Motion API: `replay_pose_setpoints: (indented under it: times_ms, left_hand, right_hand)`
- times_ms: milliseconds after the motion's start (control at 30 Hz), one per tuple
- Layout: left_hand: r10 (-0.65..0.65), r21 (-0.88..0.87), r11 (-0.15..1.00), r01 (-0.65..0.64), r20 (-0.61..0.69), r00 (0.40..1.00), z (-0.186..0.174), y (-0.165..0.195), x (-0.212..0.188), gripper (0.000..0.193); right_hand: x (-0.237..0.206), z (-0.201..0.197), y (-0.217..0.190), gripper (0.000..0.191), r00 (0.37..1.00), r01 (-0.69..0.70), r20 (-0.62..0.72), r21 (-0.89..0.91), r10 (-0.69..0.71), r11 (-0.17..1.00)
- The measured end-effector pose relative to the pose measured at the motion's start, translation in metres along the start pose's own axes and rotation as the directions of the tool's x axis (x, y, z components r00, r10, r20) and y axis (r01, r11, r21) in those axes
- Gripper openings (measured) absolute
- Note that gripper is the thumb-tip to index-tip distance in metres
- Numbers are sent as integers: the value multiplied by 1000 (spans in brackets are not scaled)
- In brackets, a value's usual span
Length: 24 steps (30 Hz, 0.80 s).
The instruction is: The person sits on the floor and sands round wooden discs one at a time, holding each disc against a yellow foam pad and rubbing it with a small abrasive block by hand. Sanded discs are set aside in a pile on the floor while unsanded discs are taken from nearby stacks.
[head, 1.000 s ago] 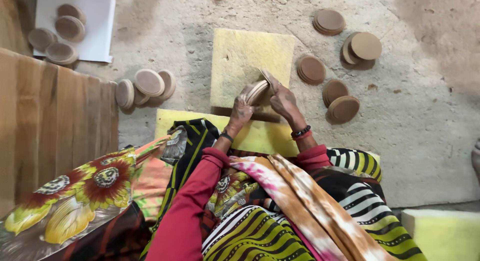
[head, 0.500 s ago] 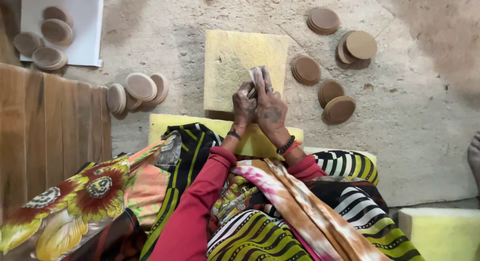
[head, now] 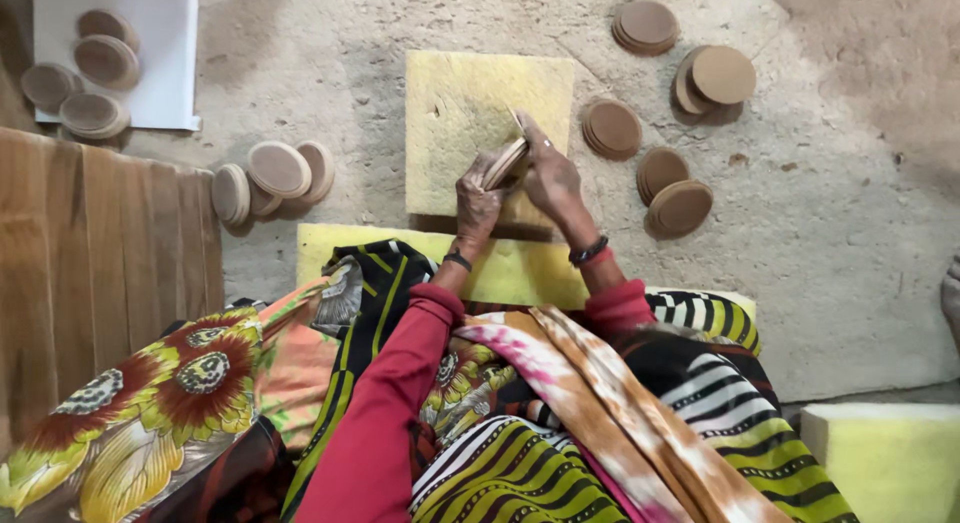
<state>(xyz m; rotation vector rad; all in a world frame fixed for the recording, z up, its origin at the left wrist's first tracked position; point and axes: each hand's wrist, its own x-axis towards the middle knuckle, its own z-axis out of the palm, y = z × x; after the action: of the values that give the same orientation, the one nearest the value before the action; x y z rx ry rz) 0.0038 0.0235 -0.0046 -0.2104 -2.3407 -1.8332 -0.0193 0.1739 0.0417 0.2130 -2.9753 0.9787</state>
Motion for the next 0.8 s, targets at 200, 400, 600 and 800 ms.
replay_pose_setpoints:
  times_ms: [200,400,600,800]
  left_hand:
    - [116,79,990,-117,11,993,4,-4,-2,33]
    - [-61,-15,998,61,23,998,-3,-1,2,37]
    - [-243,-256,935,244,35,969,-3,-13,-2,40]
    - [-192,-215,958,188,2,981,8,-30,-9,42]
  right_hand:
    - [-38,6,-23,79,984,85,-138,-196,-114,977]
    - [7,27,49,79,907,419,-170,279,-386,864]
    - [-16,31,-1,85,994,-97,30,-118,101,988]
    - [-29,19,-28,81,997,18,-60,-327,-40,945]
